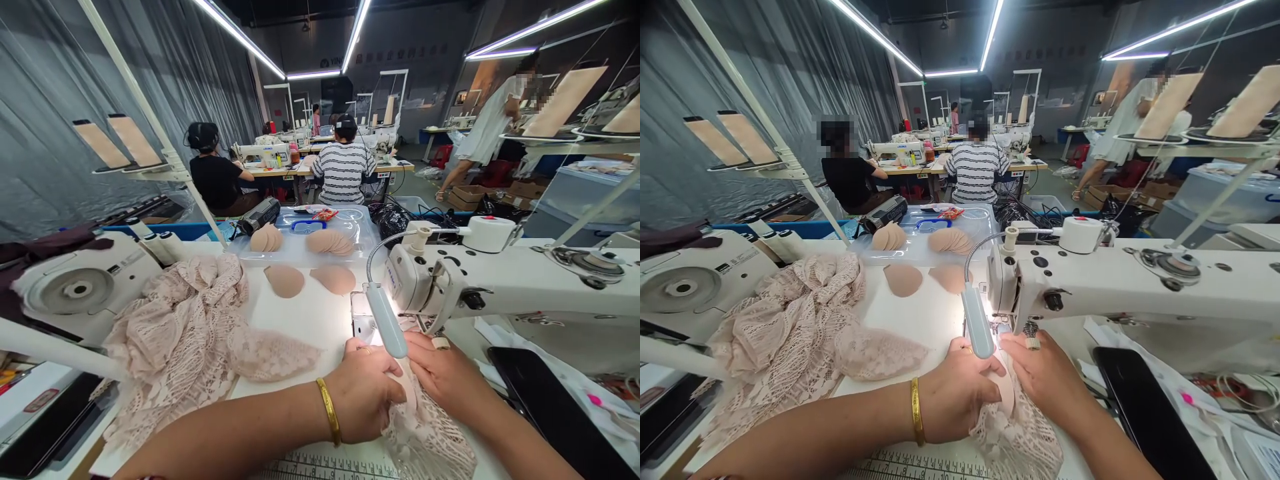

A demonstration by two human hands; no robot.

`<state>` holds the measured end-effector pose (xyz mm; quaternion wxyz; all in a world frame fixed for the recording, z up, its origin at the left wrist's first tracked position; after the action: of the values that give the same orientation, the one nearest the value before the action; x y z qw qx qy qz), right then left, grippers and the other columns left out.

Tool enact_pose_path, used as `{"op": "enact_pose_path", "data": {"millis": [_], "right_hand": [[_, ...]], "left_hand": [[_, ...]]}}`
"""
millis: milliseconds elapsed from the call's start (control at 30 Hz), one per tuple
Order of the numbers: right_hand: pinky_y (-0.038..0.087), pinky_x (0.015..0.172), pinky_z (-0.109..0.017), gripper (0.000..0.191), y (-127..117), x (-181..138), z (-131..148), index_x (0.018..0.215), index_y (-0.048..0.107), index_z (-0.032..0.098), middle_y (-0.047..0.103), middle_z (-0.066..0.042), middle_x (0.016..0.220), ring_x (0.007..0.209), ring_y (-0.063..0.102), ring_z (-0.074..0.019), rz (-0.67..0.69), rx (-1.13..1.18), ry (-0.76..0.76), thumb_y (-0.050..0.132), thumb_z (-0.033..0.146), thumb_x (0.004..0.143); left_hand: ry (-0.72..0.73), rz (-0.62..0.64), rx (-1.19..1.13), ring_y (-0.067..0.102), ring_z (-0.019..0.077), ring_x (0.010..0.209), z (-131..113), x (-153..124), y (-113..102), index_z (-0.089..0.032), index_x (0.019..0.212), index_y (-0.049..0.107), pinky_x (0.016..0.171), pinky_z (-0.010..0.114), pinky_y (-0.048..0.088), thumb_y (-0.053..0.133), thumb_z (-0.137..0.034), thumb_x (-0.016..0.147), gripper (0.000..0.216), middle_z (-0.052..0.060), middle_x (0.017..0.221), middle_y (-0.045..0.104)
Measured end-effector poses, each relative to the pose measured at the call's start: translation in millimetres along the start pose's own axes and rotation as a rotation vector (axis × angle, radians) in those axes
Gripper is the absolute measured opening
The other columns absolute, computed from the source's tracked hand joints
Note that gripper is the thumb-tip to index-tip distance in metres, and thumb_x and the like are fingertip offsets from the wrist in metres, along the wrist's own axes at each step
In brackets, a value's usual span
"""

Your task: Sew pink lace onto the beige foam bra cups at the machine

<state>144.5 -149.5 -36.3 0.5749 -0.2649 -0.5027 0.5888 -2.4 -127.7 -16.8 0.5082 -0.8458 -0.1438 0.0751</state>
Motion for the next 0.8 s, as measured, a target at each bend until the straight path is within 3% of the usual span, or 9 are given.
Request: {"op": "enact_pose_path", "data": {"millis": [233,567,800], "right_hand": [[0.055,0.069,-0.033,0.035,-3,0,1,0.1,0.072,0.031,0.074,0.0,0.119,0.089,0.068,-0.023,-0.061,-0.036,-0.043,0.042,0.015,0.093],[0.052,0.064,-0.033,0.039,1,-4,-11,0.116,0.069,0.036,0.069,-0.003,0.086,0.08,0.066,-0.0248,-0.064,-0.123,-0.009,0.045,0.016,0.092],[0.054,0.07,-0.036,0.04,0,-5,-8,0.119,0.067,0.035,0.072,-0.004,0.097,0.085,0.065,-0.0253,-0.102,-0.123,-0.05,0.044,0.015,0.093]], "left_hand": [[0.017,0.025,0.018,0.058,0.0279,0.116,4,1,2,-0.022,0.082,0.073,0.093,0.048,0.036,0.062,-0.014,0.074,0.016,0.006,0.118,0.067],[0.07,0.067,0.104,0.062,0.0211,0.097,20,11,-20,-0.016,0.069,0.062,0.087,0.039,0.035,0.064,-0.011,0.073,0.006,0.002,0.102,0.07],[0.111,0.081,0.122,0.062,0.018,0.097,35,18,-33,-0.016,0.072,0.061,0.089,0.039,0.034,0.068,-0.014,0.077,0.008,0.0,0.099,0.07]]}}
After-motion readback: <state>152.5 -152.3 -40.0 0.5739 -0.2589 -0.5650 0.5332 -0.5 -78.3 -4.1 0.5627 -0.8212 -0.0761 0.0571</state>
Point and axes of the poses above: each hand's wrist, its own x-axis towards the middle knuckle, its own y-axis out of the palm, z = x × y, the point moved 6 cm from there along x, towards the middle knuckle
